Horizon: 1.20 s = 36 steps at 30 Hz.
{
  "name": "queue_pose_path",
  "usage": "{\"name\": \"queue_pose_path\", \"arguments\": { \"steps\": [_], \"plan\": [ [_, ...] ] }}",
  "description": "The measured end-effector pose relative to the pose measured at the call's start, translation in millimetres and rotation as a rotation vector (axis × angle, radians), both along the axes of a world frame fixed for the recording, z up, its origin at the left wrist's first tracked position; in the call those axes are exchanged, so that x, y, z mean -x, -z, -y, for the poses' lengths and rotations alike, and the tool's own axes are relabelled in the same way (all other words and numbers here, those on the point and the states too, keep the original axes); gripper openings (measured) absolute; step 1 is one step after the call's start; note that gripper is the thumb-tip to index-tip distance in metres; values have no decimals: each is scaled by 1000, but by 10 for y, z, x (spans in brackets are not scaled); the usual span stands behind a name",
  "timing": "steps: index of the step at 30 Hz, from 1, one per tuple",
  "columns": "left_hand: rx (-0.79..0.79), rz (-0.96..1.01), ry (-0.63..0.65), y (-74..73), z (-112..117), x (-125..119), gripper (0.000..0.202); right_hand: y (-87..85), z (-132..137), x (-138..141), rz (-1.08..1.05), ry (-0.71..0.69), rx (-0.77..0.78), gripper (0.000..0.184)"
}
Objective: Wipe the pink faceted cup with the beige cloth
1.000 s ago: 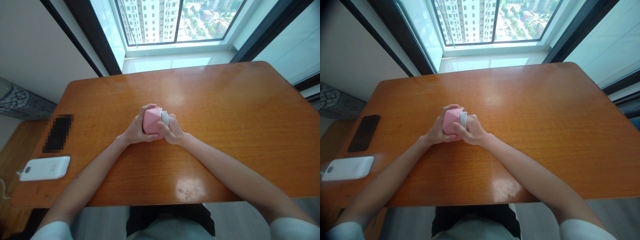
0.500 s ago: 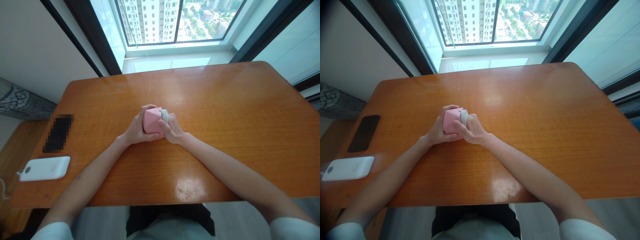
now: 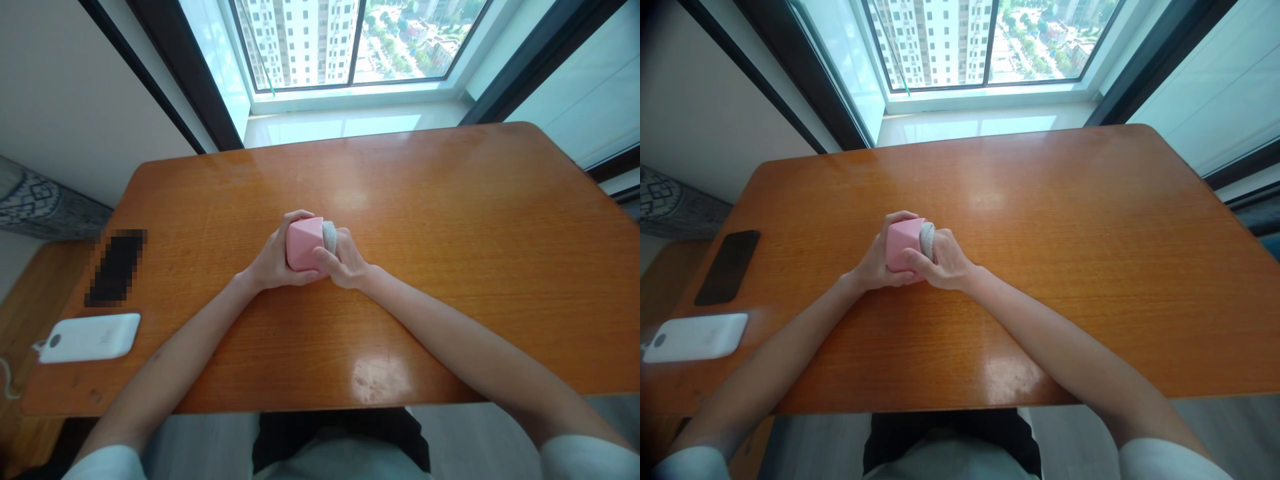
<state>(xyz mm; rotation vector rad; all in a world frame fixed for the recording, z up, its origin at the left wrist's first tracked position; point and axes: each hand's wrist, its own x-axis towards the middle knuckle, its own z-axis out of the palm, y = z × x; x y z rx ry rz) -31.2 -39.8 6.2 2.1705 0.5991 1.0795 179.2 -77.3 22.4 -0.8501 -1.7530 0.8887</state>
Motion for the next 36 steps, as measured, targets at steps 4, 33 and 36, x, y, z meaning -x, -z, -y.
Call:
{"name": "queue_pose_path", "arguments": {
  "steps": [4, 33, 36],
  "plan": [
    [-21, 15, -2, 37, -31, 6, 111, 13, -16, 4, -48, 31, 119, 70],
    [-270, 69, 16, 39, -96, -56, 119, 264, -81, 29, -219, 38, 257, 54],
    [-197, 66, -4, 2, -64, -43, 111, 145, -47, 25, -150, 25, 159, 55]
  ]
}}
